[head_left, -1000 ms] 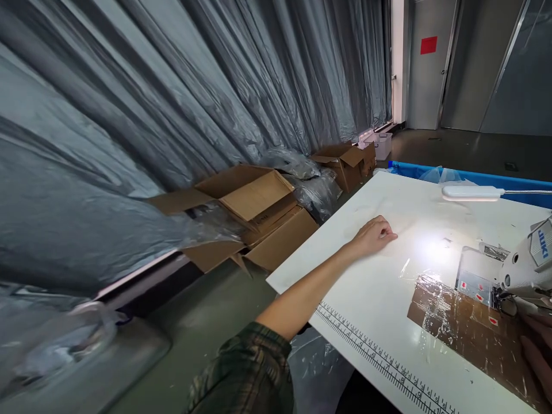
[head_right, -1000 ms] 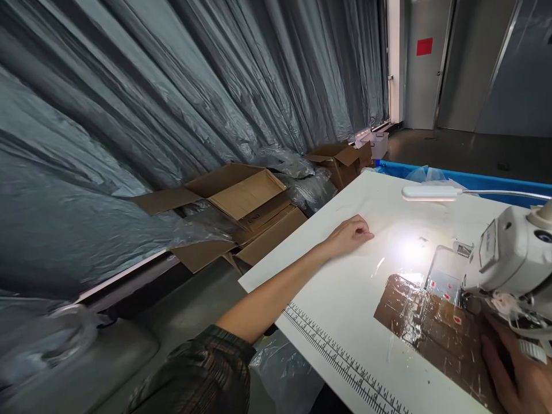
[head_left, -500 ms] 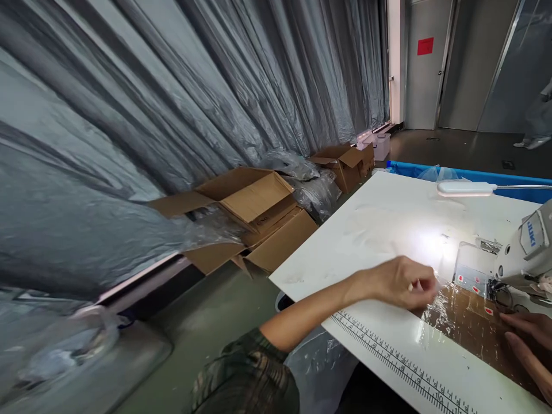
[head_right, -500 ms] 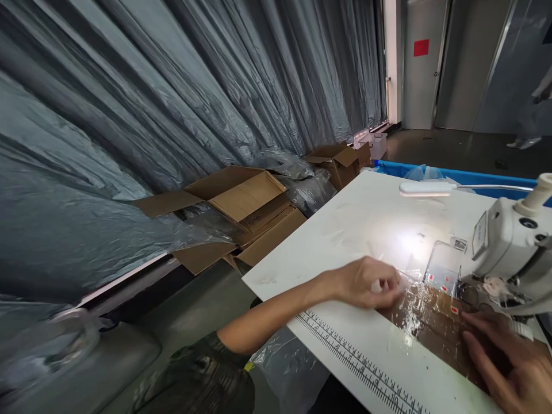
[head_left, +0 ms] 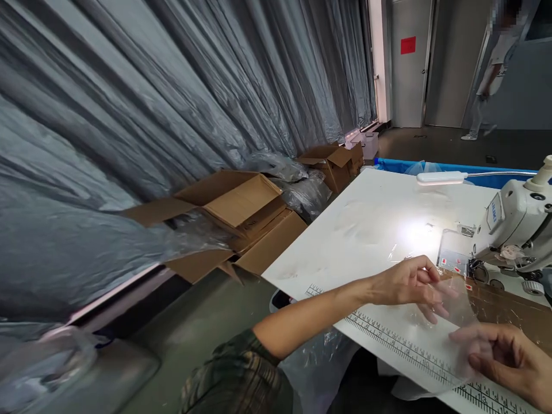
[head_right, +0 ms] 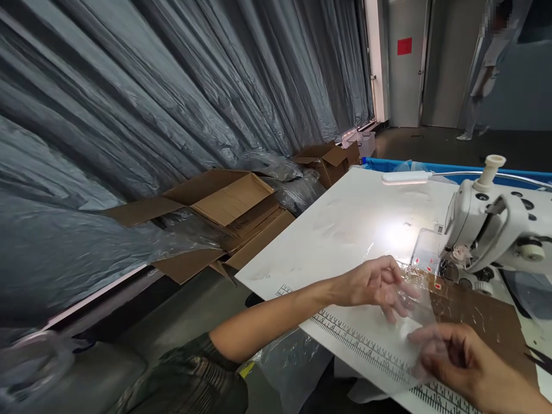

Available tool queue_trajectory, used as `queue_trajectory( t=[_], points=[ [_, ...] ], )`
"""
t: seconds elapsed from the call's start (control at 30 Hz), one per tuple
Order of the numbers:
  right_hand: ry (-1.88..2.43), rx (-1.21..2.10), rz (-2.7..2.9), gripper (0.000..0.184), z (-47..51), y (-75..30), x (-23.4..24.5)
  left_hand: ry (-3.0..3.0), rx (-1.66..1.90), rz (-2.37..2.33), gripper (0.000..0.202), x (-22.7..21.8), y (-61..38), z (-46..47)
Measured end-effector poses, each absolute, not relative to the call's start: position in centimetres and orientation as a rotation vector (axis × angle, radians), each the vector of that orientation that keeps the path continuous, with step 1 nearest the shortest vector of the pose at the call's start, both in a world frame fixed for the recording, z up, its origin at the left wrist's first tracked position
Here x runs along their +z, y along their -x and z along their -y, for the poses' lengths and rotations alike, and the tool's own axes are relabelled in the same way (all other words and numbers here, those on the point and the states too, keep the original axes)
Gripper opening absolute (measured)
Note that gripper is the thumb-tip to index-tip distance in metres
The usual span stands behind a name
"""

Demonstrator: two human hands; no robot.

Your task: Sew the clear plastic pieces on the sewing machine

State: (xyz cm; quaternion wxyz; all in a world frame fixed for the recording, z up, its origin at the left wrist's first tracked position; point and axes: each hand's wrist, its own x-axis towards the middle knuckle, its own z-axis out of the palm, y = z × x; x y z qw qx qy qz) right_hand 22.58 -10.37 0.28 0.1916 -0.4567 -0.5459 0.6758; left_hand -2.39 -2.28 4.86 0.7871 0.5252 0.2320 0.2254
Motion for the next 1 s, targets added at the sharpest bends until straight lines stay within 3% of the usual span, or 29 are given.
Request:
queue_trajectory(
  t=[0.1, 0.17, 0.33, 0.4, 0.6, 1.0],
  points=[
    [1.269, 1.868, 1.605, 0.059, 9.1, -21.5, 2.3, -1.198, 0.345, -0.663, 0.081, 4.2, 1.7, 0.9],
    [1.293, 1.873, 1.565, 0.065, 8.4, -21.2, 3.3, -1.28, 0.336, -0.738, 0.081, 3.8, 0.8, 0.1],
    [1.469, 1.841, 1.4, 0.069, 7.1, -21.6, 4.4, -1.348, 0.435, -0.784, 0.025, 2.3, -1.1, -1.4],
    [1.538, 1.749, 1.295, 0.07, 6.7, -22.0, 4.5, -1.322, 0.496, -0.804, 0.018, 1.7, -1.2, -1.7],
    [1.649, 1.463, 1.062, 0.063, 5.5, -22.4, 3.5, -1.137, 0.713, -0.79, 0.035, 1.1, -0.5, -1.6],
    [1.524, 1.422, 0.972, 0.069, 5.8, -22.1, 2.5, -0.661, 0.812, -0.566, 0.044, 1.9, -0.3, -1.6]
  ],
)
